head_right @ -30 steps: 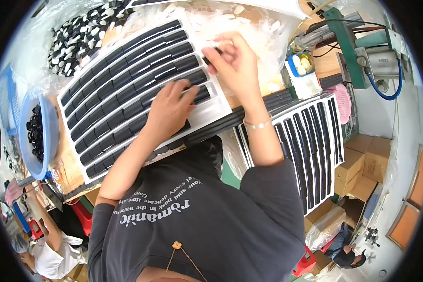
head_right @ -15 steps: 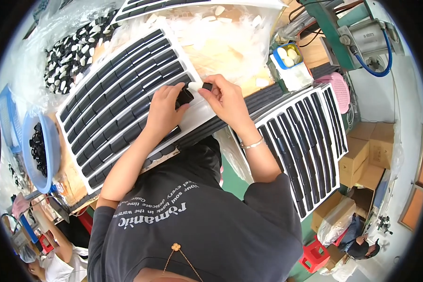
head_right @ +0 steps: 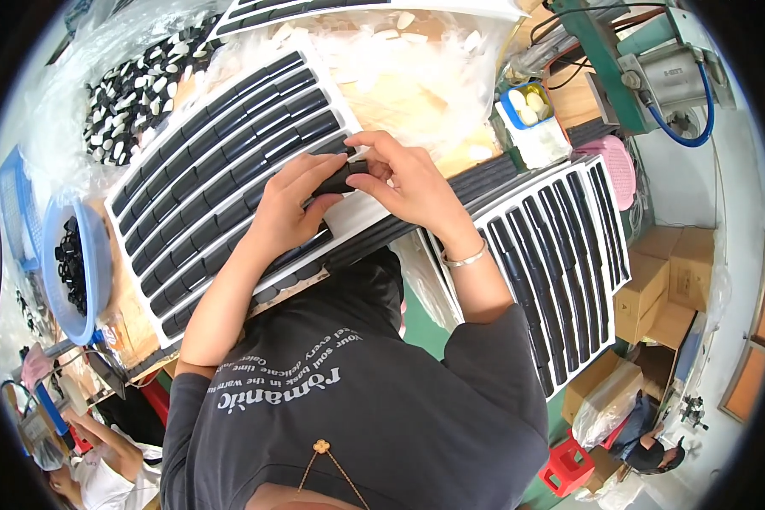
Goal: Insert white plastic pieces into black cylindrical housings at a workbench.
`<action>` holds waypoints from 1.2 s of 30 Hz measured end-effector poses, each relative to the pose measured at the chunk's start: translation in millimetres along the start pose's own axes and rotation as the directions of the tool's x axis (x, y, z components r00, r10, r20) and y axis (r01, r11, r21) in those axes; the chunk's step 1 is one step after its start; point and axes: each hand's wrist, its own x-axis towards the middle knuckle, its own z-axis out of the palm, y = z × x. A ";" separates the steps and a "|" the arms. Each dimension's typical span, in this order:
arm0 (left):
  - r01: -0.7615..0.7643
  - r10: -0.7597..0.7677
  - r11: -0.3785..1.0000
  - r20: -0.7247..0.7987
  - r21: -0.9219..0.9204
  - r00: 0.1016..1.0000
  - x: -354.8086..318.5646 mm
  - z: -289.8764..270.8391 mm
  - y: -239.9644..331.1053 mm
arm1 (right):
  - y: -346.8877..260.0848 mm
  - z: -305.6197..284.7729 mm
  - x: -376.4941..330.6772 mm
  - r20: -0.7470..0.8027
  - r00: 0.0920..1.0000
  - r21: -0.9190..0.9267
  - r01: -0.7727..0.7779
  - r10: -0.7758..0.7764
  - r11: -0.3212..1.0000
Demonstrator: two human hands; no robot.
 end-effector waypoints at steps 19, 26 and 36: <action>0.094 -0.123 0.989 -0.289 -0.115 0.949 -15.2 8.8 21.1 | -16.4 56.6 7.4 -0.317 0.947 0.062 0.072 -0.049 0.996; 0.332 -0.462 0.810 -0.177 -0.484 0.869 -22.7 9.9 21.0 | -2.0 59.8 19.7 -0.195 0.976 0.296 0.157 -0.101 0.942; 0.264 -0.276 0.907 0.010 -0.328 0.961 -28.3 -14.3 33.7 | -27.8 52.8 29.3 0.273 0.955 0.682 -0.274 0.112 0.678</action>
